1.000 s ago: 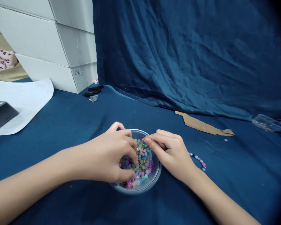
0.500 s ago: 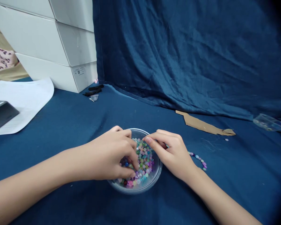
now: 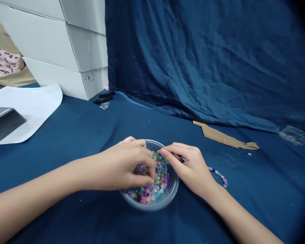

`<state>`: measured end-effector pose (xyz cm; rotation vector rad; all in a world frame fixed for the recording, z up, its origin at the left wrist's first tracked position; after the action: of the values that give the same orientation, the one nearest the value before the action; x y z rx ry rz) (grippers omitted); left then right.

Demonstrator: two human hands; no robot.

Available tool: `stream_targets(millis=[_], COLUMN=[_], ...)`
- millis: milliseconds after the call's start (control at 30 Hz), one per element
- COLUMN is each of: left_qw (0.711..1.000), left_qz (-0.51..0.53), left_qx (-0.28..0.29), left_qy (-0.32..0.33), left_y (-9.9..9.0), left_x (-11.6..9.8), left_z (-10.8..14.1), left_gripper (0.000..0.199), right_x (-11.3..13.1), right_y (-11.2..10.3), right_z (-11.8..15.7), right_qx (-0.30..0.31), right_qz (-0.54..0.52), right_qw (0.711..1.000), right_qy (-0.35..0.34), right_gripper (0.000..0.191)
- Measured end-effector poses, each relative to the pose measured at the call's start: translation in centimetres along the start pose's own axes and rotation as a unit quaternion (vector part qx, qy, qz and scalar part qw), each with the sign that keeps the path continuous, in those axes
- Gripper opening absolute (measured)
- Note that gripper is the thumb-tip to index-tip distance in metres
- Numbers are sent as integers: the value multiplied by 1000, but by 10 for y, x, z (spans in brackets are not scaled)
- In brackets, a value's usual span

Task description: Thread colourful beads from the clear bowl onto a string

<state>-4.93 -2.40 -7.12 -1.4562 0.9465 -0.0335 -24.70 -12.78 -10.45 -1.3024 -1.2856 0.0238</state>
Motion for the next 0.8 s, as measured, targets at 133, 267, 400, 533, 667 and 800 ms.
stream_targets(millis=[133, 267, 400, 533, 667, 800], left_qw=[992, 970, 951, 949, 931, 918], left_qz=[82, 165, 218, 216, 273, 305], left_qx=[-77, -168, -212, -221, -236, -244], left_qy=[-54, -63, -53, -64, -55, -71], left_y=[0, 1, 1, 1, 3, 6], left_x=[4, 11, 14, 13, 9, 5], left_z=[-2, -6, -8, -8, -9, -10], left_gripper=[4, 8, 16, 16, 14, 15], right_x=[2, 4, 4, 3, 4, 5], right_y=[-2, -3, -2, -3, -4, -4], right_z=[2, 5, 6, 7, 9, 10], right_qx=[-44, -77, -73, -91, -91, -51], right_qz=[6, -75, -175, -201, -201, -193], right_qw=[999, 994, 982, 975, 975, 979], right_qy=[-27, -13, 14, 22, -1, -33], right_gripper=[22, 21, 21, 24, 23, 23])
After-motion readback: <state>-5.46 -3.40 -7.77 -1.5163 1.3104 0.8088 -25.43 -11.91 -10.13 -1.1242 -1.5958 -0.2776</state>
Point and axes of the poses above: each hand's wrist, its own z-axis away from the middle knuckle, its own y-axis out of the palm, x = y × z, the point moved 1 cm from there along -z, towards the middle knuckle, and after that the axes turned 10 degrees about y, right-handed, at the moved point
